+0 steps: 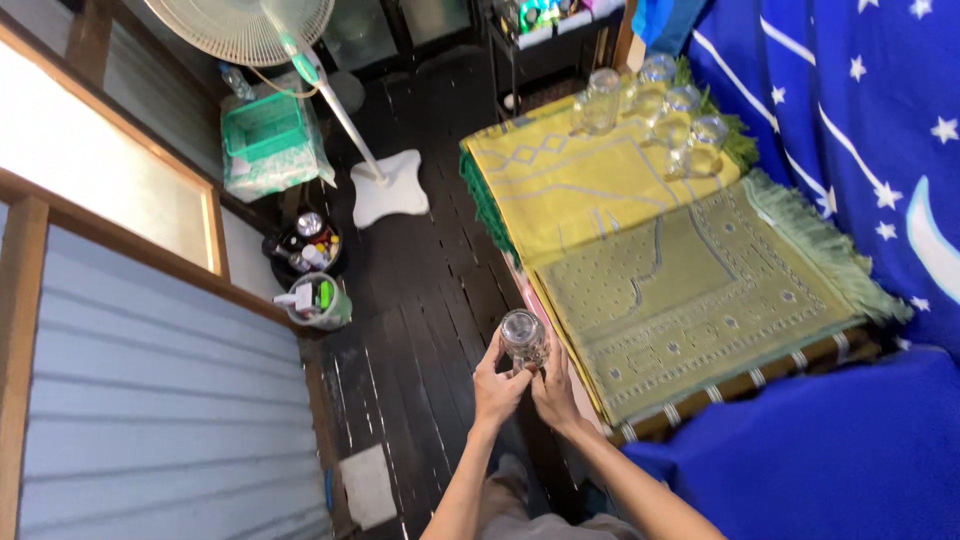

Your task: The person repeatedly picks up clear glass mugs from a green tray and places them one by one onto a yellow prayer mat on a wooden bench. The person also smooths the blue and yellow cloths on the bench before arranging the mugs.

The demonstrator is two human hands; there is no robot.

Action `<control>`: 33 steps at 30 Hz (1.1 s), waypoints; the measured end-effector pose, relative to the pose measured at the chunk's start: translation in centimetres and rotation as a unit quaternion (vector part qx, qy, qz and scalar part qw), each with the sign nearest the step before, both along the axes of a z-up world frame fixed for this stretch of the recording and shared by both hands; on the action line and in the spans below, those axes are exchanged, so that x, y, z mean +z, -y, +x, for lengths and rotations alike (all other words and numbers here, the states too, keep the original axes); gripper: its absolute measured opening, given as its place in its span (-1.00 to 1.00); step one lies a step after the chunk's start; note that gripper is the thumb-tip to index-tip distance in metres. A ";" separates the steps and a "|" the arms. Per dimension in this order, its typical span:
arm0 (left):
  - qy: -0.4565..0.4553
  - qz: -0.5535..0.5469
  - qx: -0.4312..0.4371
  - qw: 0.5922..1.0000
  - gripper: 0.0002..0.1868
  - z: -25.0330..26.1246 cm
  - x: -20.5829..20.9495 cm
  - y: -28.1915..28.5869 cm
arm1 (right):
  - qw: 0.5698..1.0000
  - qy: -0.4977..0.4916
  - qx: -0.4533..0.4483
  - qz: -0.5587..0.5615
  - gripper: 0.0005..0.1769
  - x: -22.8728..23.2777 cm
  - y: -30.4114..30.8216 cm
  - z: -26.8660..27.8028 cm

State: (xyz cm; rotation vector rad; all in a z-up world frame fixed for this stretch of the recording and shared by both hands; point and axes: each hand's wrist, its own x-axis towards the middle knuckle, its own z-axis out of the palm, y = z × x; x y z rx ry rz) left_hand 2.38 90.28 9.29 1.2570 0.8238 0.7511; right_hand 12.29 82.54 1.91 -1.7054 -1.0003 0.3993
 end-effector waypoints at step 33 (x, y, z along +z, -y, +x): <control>-0.054 -0.038 -0.161 0.985 -0.07 9.7 -1.1 -25.2 | 0.985 -0.012 -0.168 -0.024 -0.18 -4.0 -22.8 7.3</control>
